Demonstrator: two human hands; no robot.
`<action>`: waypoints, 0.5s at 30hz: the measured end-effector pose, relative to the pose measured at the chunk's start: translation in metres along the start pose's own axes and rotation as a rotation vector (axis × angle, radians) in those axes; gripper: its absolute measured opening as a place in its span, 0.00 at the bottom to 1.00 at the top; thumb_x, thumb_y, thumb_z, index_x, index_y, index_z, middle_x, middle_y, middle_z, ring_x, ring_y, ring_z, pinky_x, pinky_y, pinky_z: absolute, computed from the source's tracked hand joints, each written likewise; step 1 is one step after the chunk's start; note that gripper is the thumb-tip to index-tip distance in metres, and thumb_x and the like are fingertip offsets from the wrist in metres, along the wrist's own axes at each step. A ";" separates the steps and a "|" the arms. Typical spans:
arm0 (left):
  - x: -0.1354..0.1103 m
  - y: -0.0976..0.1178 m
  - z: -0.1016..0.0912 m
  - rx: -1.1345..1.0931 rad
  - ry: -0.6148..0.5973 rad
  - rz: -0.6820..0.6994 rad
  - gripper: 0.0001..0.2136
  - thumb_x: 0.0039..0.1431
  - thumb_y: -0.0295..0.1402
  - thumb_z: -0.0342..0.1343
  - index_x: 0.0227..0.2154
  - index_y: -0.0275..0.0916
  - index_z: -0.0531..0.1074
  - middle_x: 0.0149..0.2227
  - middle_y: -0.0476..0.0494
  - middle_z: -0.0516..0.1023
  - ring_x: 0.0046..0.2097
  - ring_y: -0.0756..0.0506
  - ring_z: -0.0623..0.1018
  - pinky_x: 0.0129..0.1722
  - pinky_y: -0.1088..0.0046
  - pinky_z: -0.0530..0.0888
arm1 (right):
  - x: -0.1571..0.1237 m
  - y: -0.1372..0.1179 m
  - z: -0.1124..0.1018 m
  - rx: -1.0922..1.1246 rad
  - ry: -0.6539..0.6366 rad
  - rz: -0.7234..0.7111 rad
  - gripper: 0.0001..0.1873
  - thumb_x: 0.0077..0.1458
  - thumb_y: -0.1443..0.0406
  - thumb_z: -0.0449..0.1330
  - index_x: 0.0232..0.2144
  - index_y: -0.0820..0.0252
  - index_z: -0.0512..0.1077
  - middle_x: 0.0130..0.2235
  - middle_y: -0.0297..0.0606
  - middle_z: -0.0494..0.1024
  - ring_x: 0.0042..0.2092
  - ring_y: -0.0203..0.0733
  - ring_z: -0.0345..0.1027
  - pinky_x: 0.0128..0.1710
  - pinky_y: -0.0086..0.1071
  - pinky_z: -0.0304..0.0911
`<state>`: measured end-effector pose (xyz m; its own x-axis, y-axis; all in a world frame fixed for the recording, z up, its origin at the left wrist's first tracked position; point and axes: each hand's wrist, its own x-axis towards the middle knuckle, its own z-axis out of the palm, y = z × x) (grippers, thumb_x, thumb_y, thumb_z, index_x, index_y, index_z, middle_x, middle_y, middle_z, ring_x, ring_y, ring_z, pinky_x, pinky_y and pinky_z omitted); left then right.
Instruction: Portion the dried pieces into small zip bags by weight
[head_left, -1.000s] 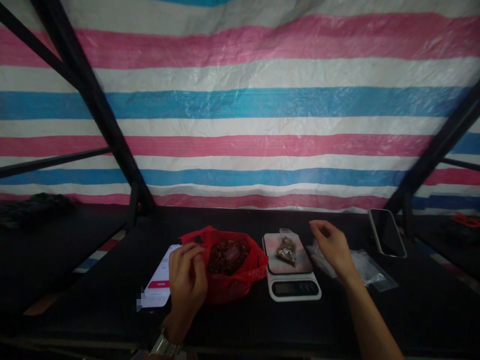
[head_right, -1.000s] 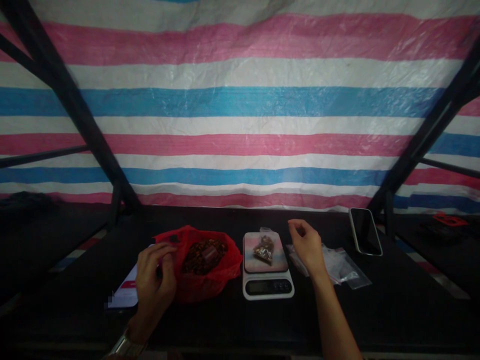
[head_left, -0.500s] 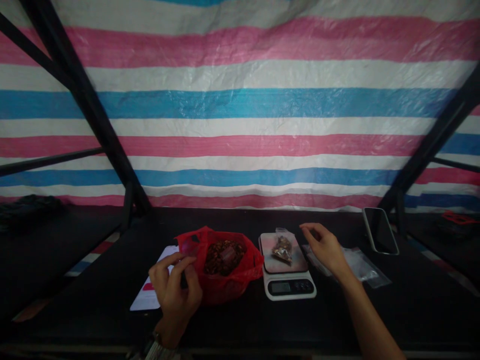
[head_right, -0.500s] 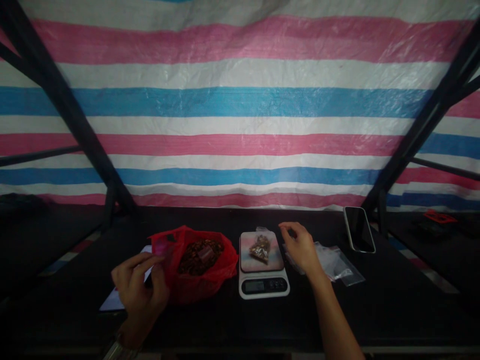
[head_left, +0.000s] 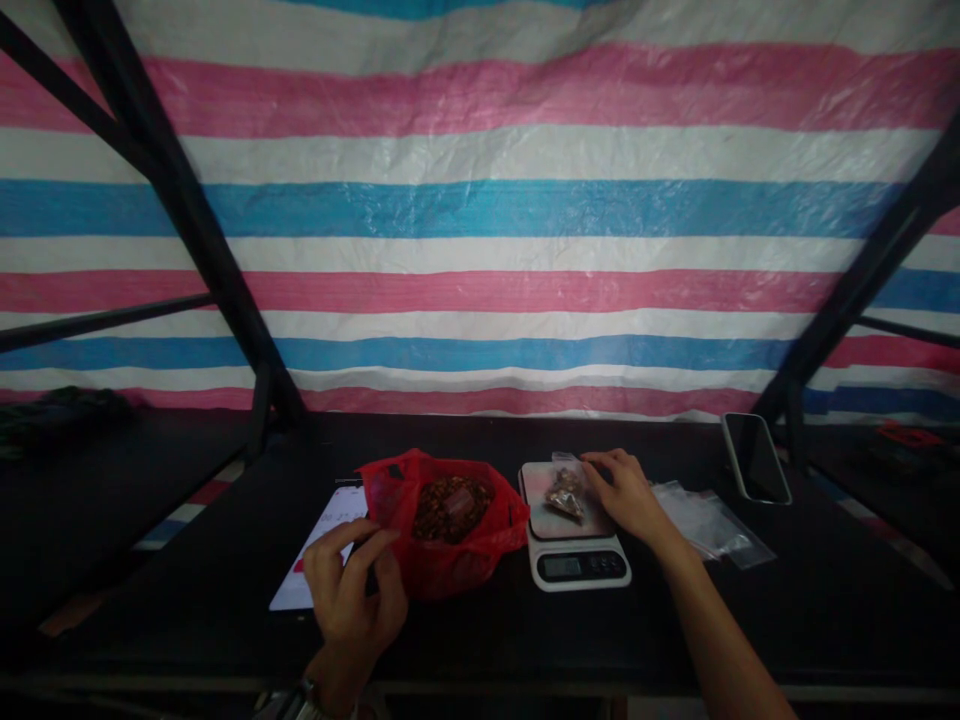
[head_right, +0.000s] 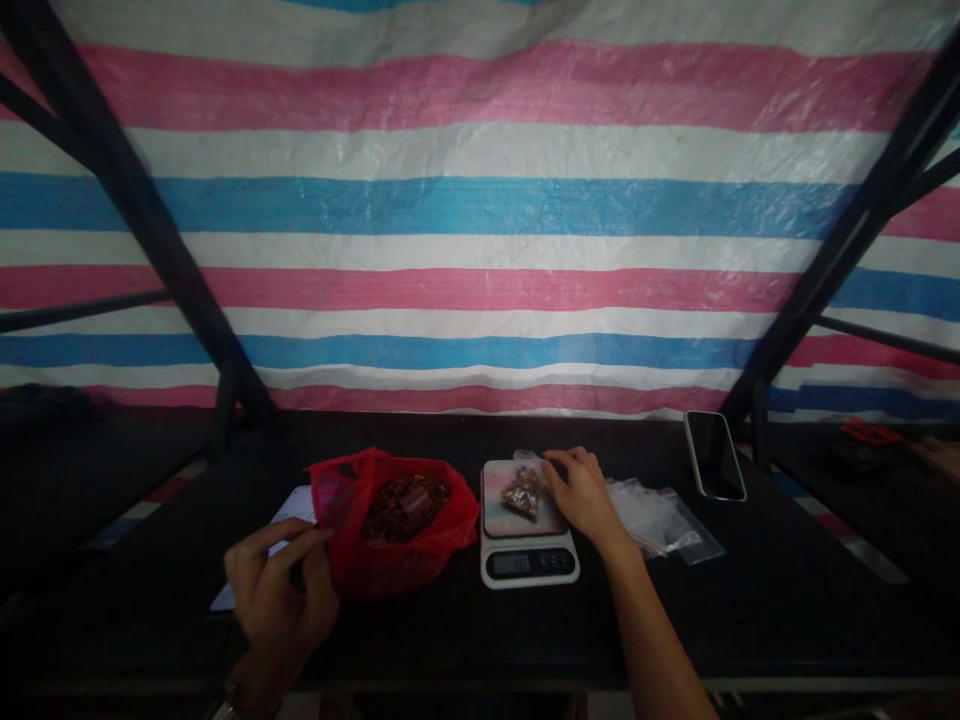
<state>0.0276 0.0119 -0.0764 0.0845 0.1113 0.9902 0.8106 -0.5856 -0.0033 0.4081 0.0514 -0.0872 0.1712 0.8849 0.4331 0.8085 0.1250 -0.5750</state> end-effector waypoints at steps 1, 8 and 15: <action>0.000 0.000 -0.001 0.000 -0.003 -0.001 0.12 0.60 0.15 0.57 0.38 0.39 0.73 0.40 0.41 0.73 0.41 0.43 0.73 0.41 0.63 0.69 | 0.000 -0.001 0.002 -0.015 -0.004 0.002 0.17 0.61 0.56 0.59 0.45 0.54 0.84 0.43 0.47 0.81 0.47 0.56 0.74 0.55 0.51 0.66; 0.000 -0.002 -0.004 -0.019 -0.011 -0.035 0.12 0.61 0.15 0.56 0.38 0.39 0.73 0.40 0.42 0.73 0.41 0.44 0.74 0.41 0.64 0.70 | 0.005 -0.007 0.004 -0.045 -0.015 0.007 0.17 0.64 0.54 0.57 0.42 0.52 0.84 0.43 0.46 0.82 0.48 0.56 0.74 0.54 0.49 0.65; -0.008 -0.013 0.002 -0.049 0.030 -0.261 0.08 0.65 0.19 0.55 0.38 0.39 0.75 0.40 0.44 0.74 0.41 0.45 0.76 0.40 0.65 0.72 | 0.008 -0.005 0.004 -0.012 -0.026 -0.001 0.20 0.64 0.52 0.55 0.40 0.52 0.83 0.45 0.44 0.84 0.50 0.55 0.75 0.56 0.51 0.64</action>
<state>0.0179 0.0205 -0.0846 -0.1416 0.2405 0.9603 0.7737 -0.5782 0.2589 0.4027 0.0595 -0.0838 0.1556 0.8960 0.4159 0.8153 0.1212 -0.5662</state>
